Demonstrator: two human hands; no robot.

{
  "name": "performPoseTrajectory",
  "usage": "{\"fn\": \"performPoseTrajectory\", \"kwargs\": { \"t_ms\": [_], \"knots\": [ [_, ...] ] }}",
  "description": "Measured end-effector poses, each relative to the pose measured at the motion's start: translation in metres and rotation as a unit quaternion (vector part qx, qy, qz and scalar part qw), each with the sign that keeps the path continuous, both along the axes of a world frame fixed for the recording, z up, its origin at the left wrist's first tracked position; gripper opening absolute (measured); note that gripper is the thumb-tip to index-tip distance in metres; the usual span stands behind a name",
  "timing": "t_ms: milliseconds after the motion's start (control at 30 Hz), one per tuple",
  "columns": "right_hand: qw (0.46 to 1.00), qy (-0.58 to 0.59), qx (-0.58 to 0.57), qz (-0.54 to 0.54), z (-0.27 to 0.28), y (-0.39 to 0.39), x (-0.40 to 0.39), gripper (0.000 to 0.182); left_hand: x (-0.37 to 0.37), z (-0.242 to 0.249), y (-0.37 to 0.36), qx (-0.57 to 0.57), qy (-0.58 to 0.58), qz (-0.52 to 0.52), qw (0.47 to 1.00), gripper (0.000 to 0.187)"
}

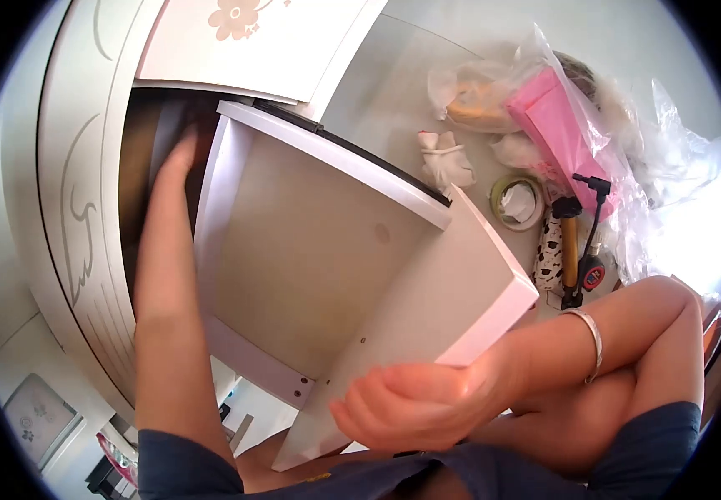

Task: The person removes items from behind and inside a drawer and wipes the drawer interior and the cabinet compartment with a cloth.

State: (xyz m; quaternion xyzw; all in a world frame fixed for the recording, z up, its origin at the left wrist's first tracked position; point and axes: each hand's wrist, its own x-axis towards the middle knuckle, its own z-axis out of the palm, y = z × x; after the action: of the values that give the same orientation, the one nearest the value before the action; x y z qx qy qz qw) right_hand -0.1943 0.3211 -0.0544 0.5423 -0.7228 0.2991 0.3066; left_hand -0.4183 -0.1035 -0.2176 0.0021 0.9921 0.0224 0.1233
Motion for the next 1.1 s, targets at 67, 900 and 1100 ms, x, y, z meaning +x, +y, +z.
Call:
{"fn": "performPoseTrajectory", "kwargs": {
  "t_ms": [67, 900, 1100],
  "knots": [
    [0.999, 0.026, 0.019, -0.007, -0.002, 0.0, -0.002, 0.027, -0.005, -0.006, -0.021, -0.003, 0.002, 0.024, 1.0, 0.065],
    [0.984, 0.082, -0.034, -0.155, -0.023, -0.016, 0.018, 0.027, 0.017, -0.004, -0.049, 0.034, 0.037, 0.147, 0.988, 0.065],
    [0.988, 0.083, -0.029, -0.13, -0.021, -0.014, 0.012, 0.026, -0.001, -0.011, -0.011, 0.042, 0.008, 0.032, 0.999, 0.062]
  ]
}}
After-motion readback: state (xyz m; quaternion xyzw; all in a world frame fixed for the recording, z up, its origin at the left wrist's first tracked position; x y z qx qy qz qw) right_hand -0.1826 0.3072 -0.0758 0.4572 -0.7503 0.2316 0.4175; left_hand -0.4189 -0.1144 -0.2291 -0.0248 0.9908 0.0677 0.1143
